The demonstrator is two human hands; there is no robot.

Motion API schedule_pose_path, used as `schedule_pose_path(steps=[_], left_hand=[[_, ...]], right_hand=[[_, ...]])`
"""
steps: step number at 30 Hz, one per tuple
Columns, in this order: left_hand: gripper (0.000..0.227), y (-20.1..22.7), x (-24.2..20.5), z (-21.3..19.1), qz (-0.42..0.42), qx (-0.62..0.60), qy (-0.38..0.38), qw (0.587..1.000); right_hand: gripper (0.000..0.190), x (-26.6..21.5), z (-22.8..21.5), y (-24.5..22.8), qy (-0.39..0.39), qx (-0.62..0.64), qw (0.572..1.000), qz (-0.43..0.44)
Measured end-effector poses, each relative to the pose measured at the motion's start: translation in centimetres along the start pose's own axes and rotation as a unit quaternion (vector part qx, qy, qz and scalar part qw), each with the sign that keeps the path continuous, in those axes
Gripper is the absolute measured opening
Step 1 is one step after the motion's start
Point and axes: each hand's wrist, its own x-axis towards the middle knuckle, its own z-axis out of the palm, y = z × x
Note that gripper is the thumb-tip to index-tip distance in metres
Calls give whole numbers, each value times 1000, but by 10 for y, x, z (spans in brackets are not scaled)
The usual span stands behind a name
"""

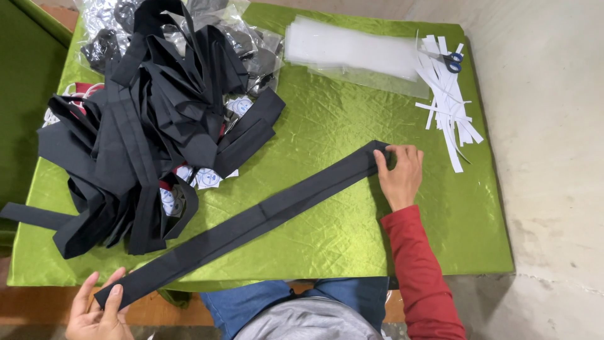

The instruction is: The person folds a black necktie on a green table, places a small label on it, and slides it into a clear plastic sleeve. The person then picks up another tie and begins folding it in the same manner.

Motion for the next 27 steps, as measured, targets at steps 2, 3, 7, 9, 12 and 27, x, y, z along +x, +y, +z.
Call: schedule_pose_path(steps=[2,3,7,9,12,27], left_hand=[[45,18,-5,3,-67,96,2,993],[45,30,-6,9,-69,98,2,993],[54,29,-5,4,-128,117,11,985],[57,8,-4,-7,-110,97,4,989],[63,-15,-3,-18,-64,175,55,981],[63,-47,-2,-34,-83,-2,17,996]], right_hand=[[45,-6,6,-4,-27,-45,998,-33],[45,-7,9,-2,-29,-46,998,-32],[35,-5,18,3,-27,-15,999,-20],[29,-5,19,4,-22,12,999,-20],[21,-4,19,8,2,115,993,-8],[26,4,15,0,46,62,997,-14]])
